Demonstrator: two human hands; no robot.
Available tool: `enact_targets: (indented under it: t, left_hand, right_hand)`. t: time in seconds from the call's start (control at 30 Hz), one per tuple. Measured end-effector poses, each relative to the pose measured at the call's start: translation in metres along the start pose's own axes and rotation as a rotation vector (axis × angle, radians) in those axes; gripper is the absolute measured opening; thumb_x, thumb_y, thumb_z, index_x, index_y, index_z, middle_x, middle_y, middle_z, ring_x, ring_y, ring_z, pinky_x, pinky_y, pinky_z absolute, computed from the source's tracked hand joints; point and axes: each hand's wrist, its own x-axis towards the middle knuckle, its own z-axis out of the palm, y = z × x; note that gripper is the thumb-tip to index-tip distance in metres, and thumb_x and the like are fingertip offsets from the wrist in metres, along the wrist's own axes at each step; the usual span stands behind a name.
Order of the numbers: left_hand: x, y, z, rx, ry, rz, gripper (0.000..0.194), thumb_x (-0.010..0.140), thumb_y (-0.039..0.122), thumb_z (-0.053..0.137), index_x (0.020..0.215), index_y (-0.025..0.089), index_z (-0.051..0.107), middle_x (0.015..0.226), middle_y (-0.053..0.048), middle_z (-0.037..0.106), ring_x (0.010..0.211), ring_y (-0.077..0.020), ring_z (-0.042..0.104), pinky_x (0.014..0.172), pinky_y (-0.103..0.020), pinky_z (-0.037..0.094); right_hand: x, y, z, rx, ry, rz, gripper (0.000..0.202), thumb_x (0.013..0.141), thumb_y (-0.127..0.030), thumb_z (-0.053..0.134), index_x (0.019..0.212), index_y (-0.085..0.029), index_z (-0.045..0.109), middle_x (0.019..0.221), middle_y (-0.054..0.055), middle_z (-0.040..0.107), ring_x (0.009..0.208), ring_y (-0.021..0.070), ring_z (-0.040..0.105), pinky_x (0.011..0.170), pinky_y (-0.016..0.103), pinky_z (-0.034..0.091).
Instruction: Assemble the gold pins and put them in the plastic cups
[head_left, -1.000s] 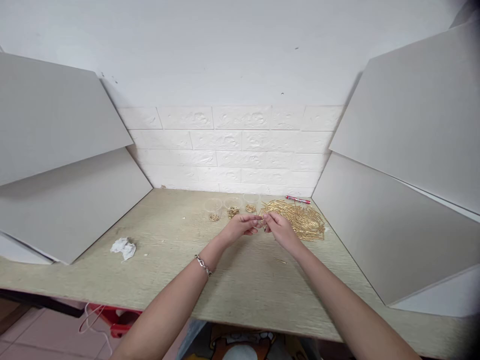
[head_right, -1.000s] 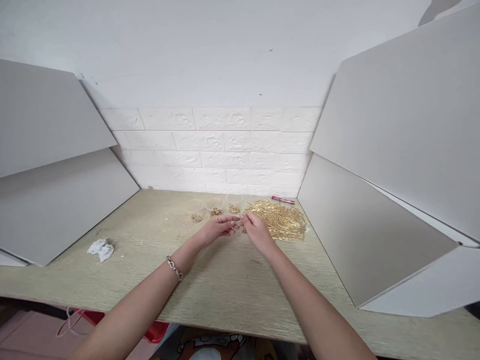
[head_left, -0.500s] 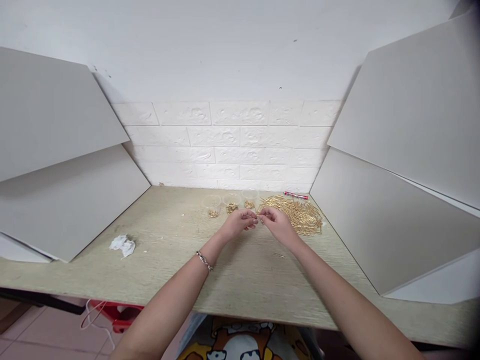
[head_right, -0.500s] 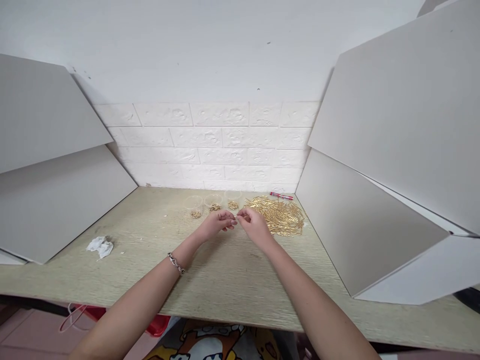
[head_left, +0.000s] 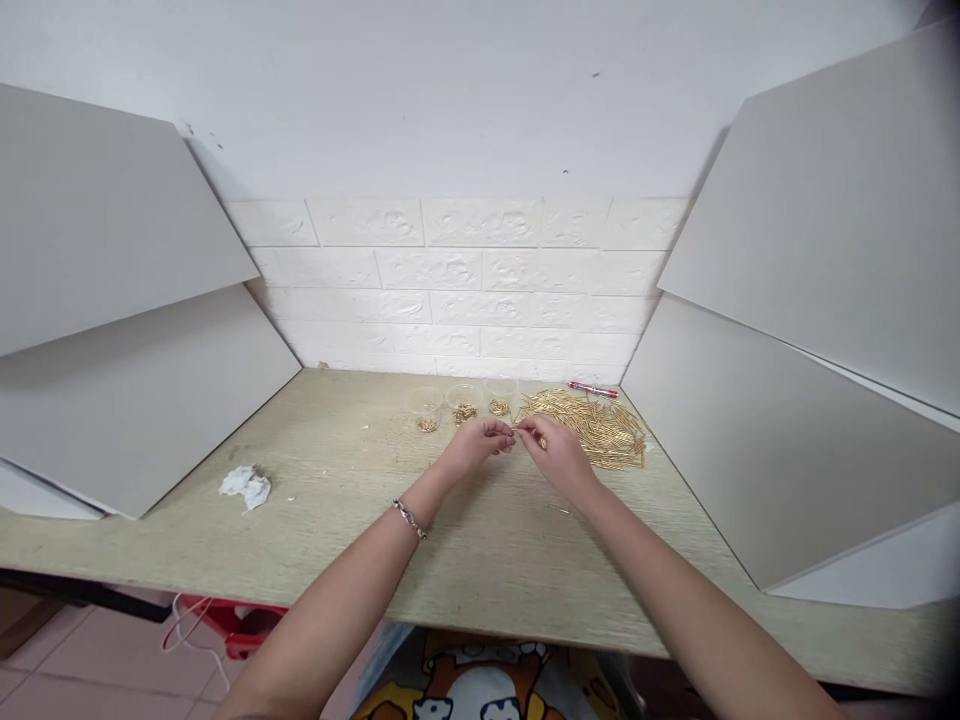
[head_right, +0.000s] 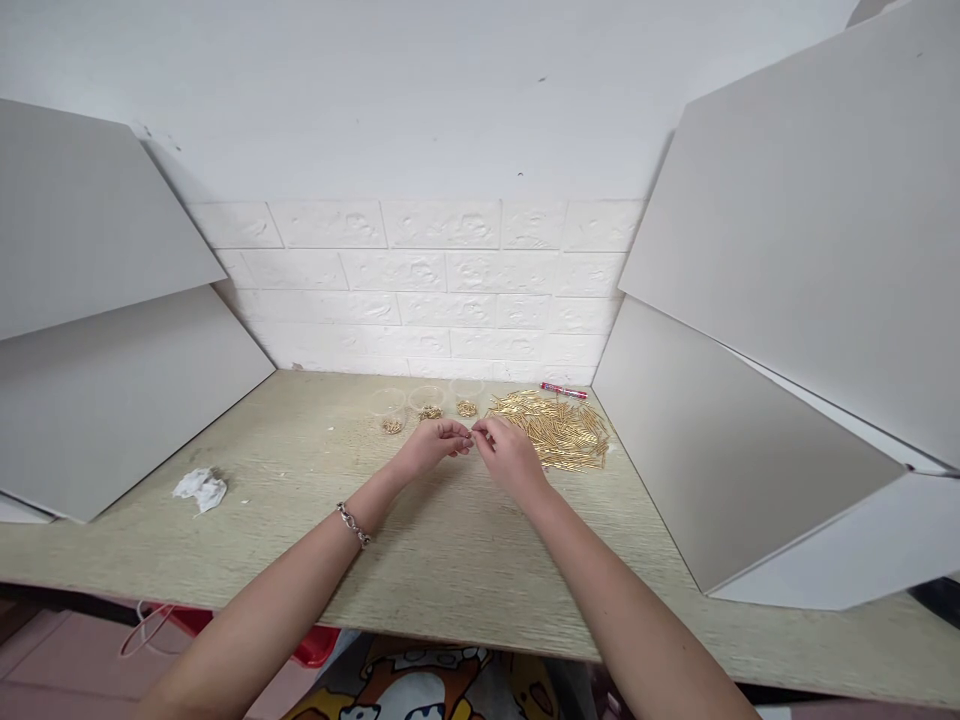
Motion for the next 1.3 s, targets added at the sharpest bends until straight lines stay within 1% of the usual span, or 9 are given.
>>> enact_targets:
  t: [0.13,0.2,0.37,0.5,0.6,0.83,1.0,1.13,1.3]
  left_hand:
    - [0.0009,-0.0010,-0.0005,0.010,-0.005,0.005,0.018,0.067,0.028,0.058,0.077,0.013,0.062,0.066,-0.002,0.061,0.063,-0.0109,0.056,0.058,-0.022,0.042]
    - [0.0016,-0.0014,-0.0007,-0.001,-0.007,0.007,0.019,0.067,0.029,0.059,0.077,0.013,0.062,0.066,-0.002,0.061,0.063,-0.0109,0.056,0.058,-0.022,0.042]
    - [0.0021,-0.0024,-0.0001,0.008,0.010,0.000,0.019,0.066,0.029,0.058,0.075,0.012,0.061,0.068,-0.003,0.062,0.063,-0.0110,0.056,0.057,-0.022,0.042]
    - [0.0014,-0.0026,0.0005,0.031,0.019,0.024,0.018,0.066,0.029,0.057,0.073,0.012,0.061,0.069,-0.003,0.062,0.063,-0.0109,0.057,0.058,-0.021,0.043]
    - [0.0013,-0.0025,0.0007,0.052,0.021,0.034,0.018,0.066,0.029,0.057,0.073,0.012,0.061,0.068,-0.003,0.062,0.063,-0.0110,0.057,0.059,-0.022,0.044]
    - [0.0001,-0.0008,0.0016,0.084,0.031,0.034,0.018,0.067,0.029,0.056,0.075,0.013,0.062,0.066,-0.002,0.063,0.063,-0.0118,0.059,0.059,-0.022,0.045]
    - [-0.0002,0.0001,0.0015,0.084,0.039,0.019,0.015,0.068,0.027,0.055,0.071,0.013,0.061,0.069,-0.003,0.063,0.062,-0.0114,0.060,0.058,-0.021,0.045]
    - [0.0003,-0.0013,0.0017,0.095,0.035,0.033,0.016,0.068,0.028,0.055,0.071,0.013,0.060,0.067,-0.002,0.062,0.062,-0.0119,0.060,0.057,-0.021,0.044]
    - [-0.0001,-0.0012,0.0019,0.132,0.030,0.045,0.017,0.069,0.028,0.054,0.073,0.013,0.061,0.066,-0.002,0.063,0.063,-0.0121,0.060,0.059,-0.021,0.043]
  right_hand:
    - [-0.0009,-0.0011,0.0011,-0.030,-0.019,0.019,0.015,0.081,-0.026,0.045,0.078,-0.020,0.059,0.077,0.002,0.063,0.069,0.0145,0.055,0.063,0.026,0.039]
    - [-0.0013,-0.0013,0.0011,-0.042,-0.009,0.018,0.015,0.081,-0.026,0.046,0.078,-0.020,0.060,0.076,0.002,0.063,0.068,0.0145,0.055,0.063,0.027,0.038]
    - [-0.0008,-0.0011,-0.0005,-0.027,0.040,0.023,0.016,0.081,-0.025,0.045,0.078,-0.020,0.060,0.078,0.002,0.063,0.069,0.0138,0.054,0.064,0.026,0.039]
    - [-0.0002,-0.0005,-0.0005,-0.038,0.030,0.037,0.016,0.081,-0.025,0.045,0.078,-0.019,0.060,0.077,0.002,0.063,0.066,0.0132,0.054,0.064,0.026,0.039]
    - [-0.0004,0.0003,0.0003,-0.055,0.026,0.038,0.017,0.081,-0.025,0.044,0.078,-0.020,0.059,0.078,0.002,0.063,0.067,0.0138,0.054,0.064,0.026,0.038]
    - [-0.0023,-0.0003,0.0004,-0.176,-0.004,-0.057,0.018,0.083,-0.025,0.043,0.079,-0.020,0.059,0.076,0.004,0.063,0.071,0.0164,0.055,0.068,0.029,0.037]
    - [-0.0023,-0.0010,-0.0007,-0.149,0.049,-0.037,0.017,0.083,-0.026,0.043,0.080,-0.019,0.059,0.080,0.004,0.063,0.074,0.0162,0.055,0.068,0.028,0.037]
    - [-0.0023,-0.0020,-0.0009,-0.134,0.039,-0.022,0.016,0.083,-0.025,0.044,0.080,-0.019,0.059,0.080,0.003,0.063,0.075,0.0161,0.056,0.068,0.028,0.037]
    - [-0.0027,-0.0021,-0.0005,-0.160,0.024,-0.026,0.016,0.082,-0.024,0.044,0.080,-0.019,0.059,0.076,0.002,0.063,0.071,0.0157,0.055,0.067,0.028,0.036]
